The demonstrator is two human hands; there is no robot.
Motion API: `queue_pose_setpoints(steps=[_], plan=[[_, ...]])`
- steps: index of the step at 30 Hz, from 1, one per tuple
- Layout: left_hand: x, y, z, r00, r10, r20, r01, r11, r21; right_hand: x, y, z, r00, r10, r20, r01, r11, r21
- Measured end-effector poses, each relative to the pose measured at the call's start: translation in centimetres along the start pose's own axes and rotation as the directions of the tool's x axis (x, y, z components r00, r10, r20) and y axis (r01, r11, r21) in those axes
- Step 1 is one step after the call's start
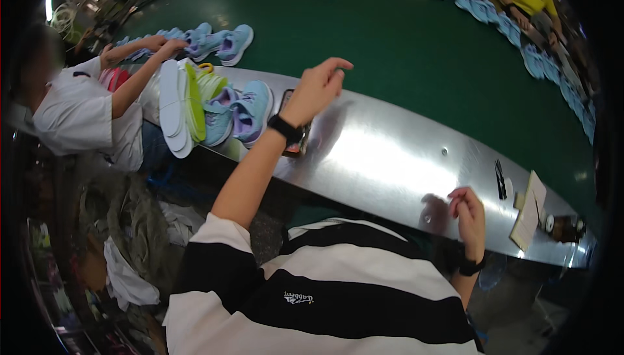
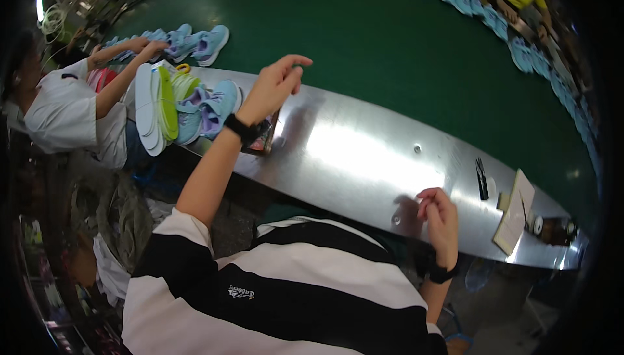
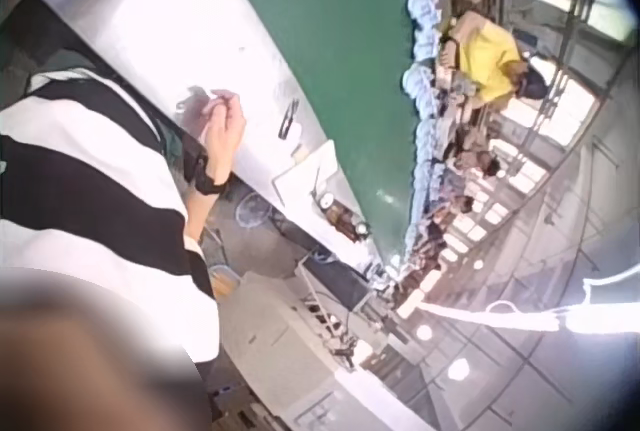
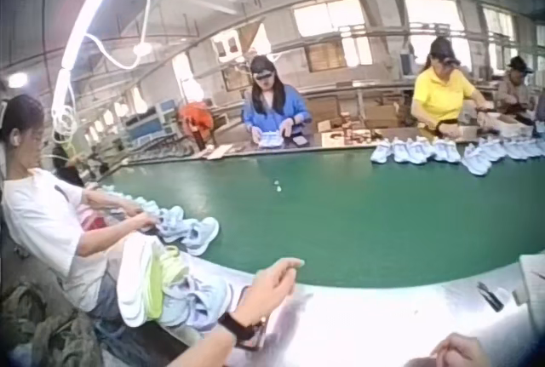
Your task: The person inspects pairs of light blue and purple shoes on a factory assembly line. They pick up shoes, examine the interior and exterior, and use a small tool to trim loose threads or excess material. The shoes are then placed back on the line.
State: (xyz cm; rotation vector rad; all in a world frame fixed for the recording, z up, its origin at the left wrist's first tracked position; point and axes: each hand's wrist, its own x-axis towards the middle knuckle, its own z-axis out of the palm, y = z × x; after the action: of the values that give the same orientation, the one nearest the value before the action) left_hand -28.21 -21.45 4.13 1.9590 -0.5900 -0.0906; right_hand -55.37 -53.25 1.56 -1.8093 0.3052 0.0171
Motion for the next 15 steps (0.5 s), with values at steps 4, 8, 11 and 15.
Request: queue_pose_setpoints(steps=[4,8,11,15], plan=[[7.7,-8.1,-8.6,0.956,0.028,-0.292,0.140,0.830,0.540,0.0,-1.5,2.2,0.924,-0.002,0.383,-0.023,0.998,0.061],[12.4,-16.1,-18.1,0.799,-0.270,-0.538,0.601,0.306,0.738,0.6,-0.1,3.3,0.958,0.014,0.285,0.011,0.996,-0.087],[12.9,-21.4,-24.2,0.734,-0.482,-0.478,0.561,0.035,0.827,0.8,1.4,3.9,0.968,-0.079,0.239,0.096,0.994,-0.059],[16.7,-23.9,-26.9,0.790,-0.475,-0.389,0.436,-0.012,0.900,1.0,3.1,4.1,0.966,-0.250,0.070,0.258,0.956,-0.137]])
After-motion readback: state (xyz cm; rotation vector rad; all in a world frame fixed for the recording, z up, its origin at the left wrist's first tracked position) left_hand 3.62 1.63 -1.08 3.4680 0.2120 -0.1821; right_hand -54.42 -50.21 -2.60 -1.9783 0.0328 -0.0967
